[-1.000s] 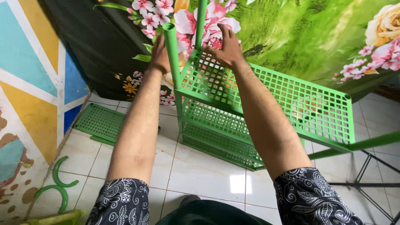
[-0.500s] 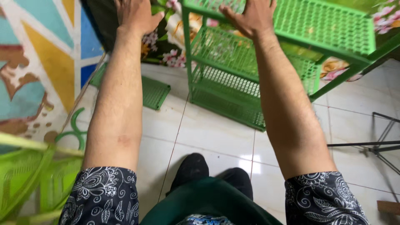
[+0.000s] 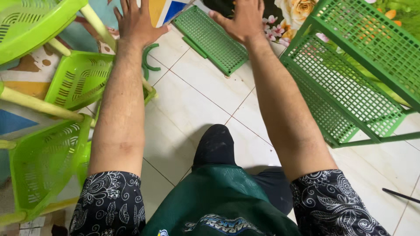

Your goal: The person assembles a green plastic shelving unit by inserting vertical poles into the grid shelves and connecting them together. They handle multiple shelf panels and poles, aligning and fitting the parts to build the structure.

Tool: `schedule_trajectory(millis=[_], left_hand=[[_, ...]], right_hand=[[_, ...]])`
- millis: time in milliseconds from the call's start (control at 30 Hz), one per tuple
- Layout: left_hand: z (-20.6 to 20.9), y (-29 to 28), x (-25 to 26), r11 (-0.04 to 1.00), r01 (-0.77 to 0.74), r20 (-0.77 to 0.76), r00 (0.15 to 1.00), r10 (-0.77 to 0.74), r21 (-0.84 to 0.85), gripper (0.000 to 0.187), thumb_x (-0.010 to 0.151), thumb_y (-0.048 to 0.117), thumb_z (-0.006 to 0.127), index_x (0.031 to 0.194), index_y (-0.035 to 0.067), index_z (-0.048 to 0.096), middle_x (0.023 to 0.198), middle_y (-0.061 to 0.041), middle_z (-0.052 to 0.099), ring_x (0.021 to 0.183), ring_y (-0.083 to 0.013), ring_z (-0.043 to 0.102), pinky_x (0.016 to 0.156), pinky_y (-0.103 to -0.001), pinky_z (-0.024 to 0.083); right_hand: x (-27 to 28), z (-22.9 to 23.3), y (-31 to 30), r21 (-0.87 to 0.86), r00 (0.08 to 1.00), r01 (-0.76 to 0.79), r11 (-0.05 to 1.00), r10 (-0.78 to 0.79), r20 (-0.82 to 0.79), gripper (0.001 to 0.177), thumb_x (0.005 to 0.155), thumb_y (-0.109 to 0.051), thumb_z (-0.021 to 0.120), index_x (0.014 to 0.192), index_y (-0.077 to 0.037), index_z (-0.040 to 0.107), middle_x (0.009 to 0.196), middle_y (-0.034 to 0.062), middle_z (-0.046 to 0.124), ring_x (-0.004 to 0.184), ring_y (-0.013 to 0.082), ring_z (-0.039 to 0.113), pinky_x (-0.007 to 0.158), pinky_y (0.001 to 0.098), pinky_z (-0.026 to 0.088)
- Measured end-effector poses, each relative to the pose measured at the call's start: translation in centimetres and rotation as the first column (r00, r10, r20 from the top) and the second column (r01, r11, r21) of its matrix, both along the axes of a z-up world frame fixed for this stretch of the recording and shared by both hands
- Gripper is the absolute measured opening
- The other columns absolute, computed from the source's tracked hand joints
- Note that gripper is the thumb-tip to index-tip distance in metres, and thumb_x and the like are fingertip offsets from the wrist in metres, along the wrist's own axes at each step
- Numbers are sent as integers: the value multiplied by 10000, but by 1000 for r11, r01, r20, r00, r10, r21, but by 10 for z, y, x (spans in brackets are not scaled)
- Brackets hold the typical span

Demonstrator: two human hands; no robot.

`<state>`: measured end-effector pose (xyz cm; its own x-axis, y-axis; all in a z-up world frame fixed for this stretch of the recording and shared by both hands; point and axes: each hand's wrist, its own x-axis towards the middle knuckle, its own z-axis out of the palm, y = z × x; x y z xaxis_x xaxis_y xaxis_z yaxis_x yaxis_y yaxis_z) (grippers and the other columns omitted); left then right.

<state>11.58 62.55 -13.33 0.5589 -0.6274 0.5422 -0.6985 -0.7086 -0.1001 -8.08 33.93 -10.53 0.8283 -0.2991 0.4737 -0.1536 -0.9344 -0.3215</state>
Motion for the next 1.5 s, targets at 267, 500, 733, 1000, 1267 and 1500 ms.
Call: schedule_trajectory(millis=[267,500,733,1000,1267,1500], left_hand=[[-124,-16,30,987,-74,-536,832,139,141,1320,793,647,865,1658,276,-61,1719,-173,-6,1532,-479,173,1159,-720,275],[-282,-130,54,972,14,-731,661,167,234,1182,792,575,835,1651,258,88,1702,-122,36,1530,-437,171,1135,-719,294],[-417,-230,97,930,113,-831,497,252,349,972,869,470,773,1613,165,225,1689,-31,43,1532,-337,168,1160,-610,333],[-490,-264,134,946,87,-831,508,227,312,954,889,379,730,1630,113,191,1666,-34,163,1383,-361,375,1021,-583,464],[-489,-255,130,936,-3,-711,650,269,351,610,923,417,753,1429,189,499,1468,-95,413,1338,-327,455,939,-512,541],[-560,-236,115,786,-584,-848,506,158,-202,653,996,211,701,1483,-92,389,1229,-311,553,1065,-463,628,912,-487,540]], right_hand=[[60,-117,27,125,960,-49,991,81,-268,1077,857,-783,705,1650,-290,170,1700,223,165,1596,402,92,1262,649,142],[71,-213,-56,224,879,188,956,-62,-474,1096,818,-750,721,1626,-242,183,1672,243,162,1562,421,98,1203,656,139],[82,-301,-114,249,844,259,933,-93,-528,1076,829,-655,744,1632,-201,189,1664,245,207,1555,434,150,1210,609,196],[69,-356,-145,306,796,323,896,-83,-599,1013,860,-580,753,1611,-186,199,1645,242,237,1524,434,231,1191,601,263],[56,-388,-148,329,744,388,861,-82,-663,1012,840,-497,787,1607,-204,196,1629,248,244,1491,446,290,1164,579,318],[47,-393,-137,392,777,380,838,-59,-627,976,840,-425,800,1599,-193,231,1611,247,287,1438,444,388,1110,538,427]])
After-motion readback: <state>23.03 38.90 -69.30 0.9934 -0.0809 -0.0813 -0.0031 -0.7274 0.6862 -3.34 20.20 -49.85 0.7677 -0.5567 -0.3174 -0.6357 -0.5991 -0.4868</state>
